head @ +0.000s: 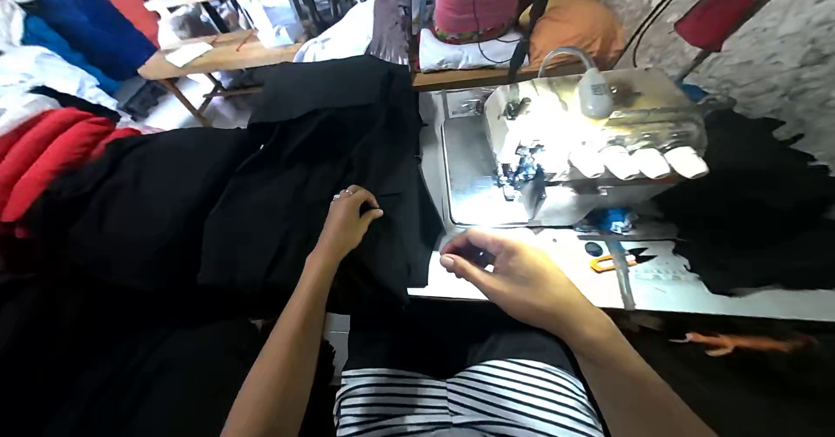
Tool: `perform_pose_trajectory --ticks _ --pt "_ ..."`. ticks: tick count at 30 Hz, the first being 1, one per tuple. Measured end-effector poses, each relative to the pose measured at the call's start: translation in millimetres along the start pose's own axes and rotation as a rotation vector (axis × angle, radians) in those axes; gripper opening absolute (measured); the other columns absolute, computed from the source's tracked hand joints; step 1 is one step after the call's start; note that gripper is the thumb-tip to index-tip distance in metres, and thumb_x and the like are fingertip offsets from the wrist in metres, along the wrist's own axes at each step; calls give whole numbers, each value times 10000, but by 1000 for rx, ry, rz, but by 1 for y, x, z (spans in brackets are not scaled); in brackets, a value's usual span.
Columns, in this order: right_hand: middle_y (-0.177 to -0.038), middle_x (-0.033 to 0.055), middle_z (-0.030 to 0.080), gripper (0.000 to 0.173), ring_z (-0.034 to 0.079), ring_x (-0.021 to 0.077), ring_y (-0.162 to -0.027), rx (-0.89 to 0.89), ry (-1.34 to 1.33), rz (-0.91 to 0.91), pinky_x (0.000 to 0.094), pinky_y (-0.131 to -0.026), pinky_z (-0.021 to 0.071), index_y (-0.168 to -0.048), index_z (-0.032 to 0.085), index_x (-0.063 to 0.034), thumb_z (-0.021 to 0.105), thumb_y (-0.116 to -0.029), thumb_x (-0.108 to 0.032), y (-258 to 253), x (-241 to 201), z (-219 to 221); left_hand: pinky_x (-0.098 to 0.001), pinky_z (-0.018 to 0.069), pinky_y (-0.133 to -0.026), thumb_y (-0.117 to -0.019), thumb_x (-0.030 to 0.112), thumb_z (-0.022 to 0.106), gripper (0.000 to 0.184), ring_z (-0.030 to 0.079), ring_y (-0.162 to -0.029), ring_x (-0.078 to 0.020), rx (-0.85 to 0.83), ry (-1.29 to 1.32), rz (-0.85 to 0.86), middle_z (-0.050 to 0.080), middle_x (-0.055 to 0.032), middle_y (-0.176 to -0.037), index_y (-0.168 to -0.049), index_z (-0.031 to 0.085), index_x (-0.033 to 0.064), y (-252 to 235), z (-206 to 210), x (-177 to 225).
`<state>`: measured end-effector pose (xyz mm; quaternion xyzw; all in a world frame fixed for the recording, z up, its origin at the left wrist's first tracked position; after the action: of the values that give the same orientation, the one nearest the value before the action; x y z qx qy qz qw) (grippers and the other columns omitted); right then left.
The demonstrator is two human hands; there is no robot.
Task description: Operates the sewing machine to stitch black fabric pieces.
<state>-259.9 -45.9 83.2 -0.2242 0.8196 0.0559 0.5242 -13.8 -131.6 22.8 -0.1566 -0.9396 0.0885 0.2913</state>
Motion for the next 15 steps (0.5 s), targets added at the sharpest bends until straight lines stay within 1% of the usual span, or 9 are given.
perform_pose_trajectory --ticks 2,4,6,8,10,11,13,14,15 --pt "-1006 1 746 296 716 53 -902 91 40 16 255 -829 615 -1144 716 -86 705 -974 -327 -12 2 16 -428 567 -965 -951 150 735 126 681 -1080 -171 -29 78 105 717 -47 -1141 -1053 722 79 8 -22 27" --pt "-1187 108 716 541 703 180 -1077 75 15 44 396 -964 585 -1349 625 -37 769 -926 -343 -30 8 43 -350 598 -930 -976 119 696 146 701 -1034 -93 -78 148 139 733 2 -1111 -1120 680 99 13 -45 58" --pt "-1201 126 721 602 701 213 -1092 -6 -53 49 443 -995 561 -1409 589 -55 788 -912 -332 -45 8 67 -320 605 -856 -997 127 656 147 685 -958 -77 -101 167 142 703 12 -1055 -1142 644 108 19 -67 81" --pt "-1073 102 749 392 712 159 -980 -104 -217 30 390 -920 570 -1251 693 -44 759 -938 -270 -44 4 74 -266 586 -746 -1020 227 606 154 648 -856 -42 -77 146 155 669 43 -993 -1145 621 138 31 -89 89" --pt "-880 78 727 234 677 98 -795 -172 -432 -88 315 -753 567 -1047 736 12 723 -967 -208 -33 -12 70 -216 558 -727 -1031 317 603 192 626 -836 -1 -12 96 143 653 70 -979 -1148 624 166 37 -118 84" --pt "-816 70 703 198 648 72 -725 -186 -531 -151 277 -687 552 -1002 723 35 711 -974 -161 -25 -24 66 -194 551 -735 -1021 326 623 203 625 -842 18 22 78 149 655 79 -985 -1148 631 168 33 -131 83" --pt "-787 64 682 160 629 41 -705 -114 -656 -220 234 -664 532 -970 695 60 690 -979 -99 -11 -39 51 -150 512 -757 -1022 305 621 232 592 -857 48 85 9 226 625 66 -1009 -1168 612 125 5 -145 102" --pt "-813 62 698 142 649 33 -736 -34 -701 -214 224 -692 553 -980 696 64 678 -983 -77 -6 -38 39 -160 509 -763 -1023 322 623 262 594 -863 41 104 -53 265 632 47 -1021 -1178 617 111 -18 -143 118" --pt "-851 57 711 138 671 36 -771 42 -737 -170 225 -719 577 -1004 697 61 655 -998 -71 0 -30 26 -223 514 -754 -1007 337 633 291 604 -852 -10 115 -129 309 647 -2 -1011 -1155 635 87 -46 -134 137"
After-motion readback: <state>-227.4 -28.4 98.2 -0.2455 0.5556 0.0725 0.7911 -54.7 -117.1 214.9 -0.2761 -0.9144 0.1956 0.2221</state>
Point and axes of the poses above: each hand's wrist, its own y-axis away from the middle knuckle, its own z-axis out of the palm, x = y × z, the point moved 7 cm from there along -y, towards the middle knuckle
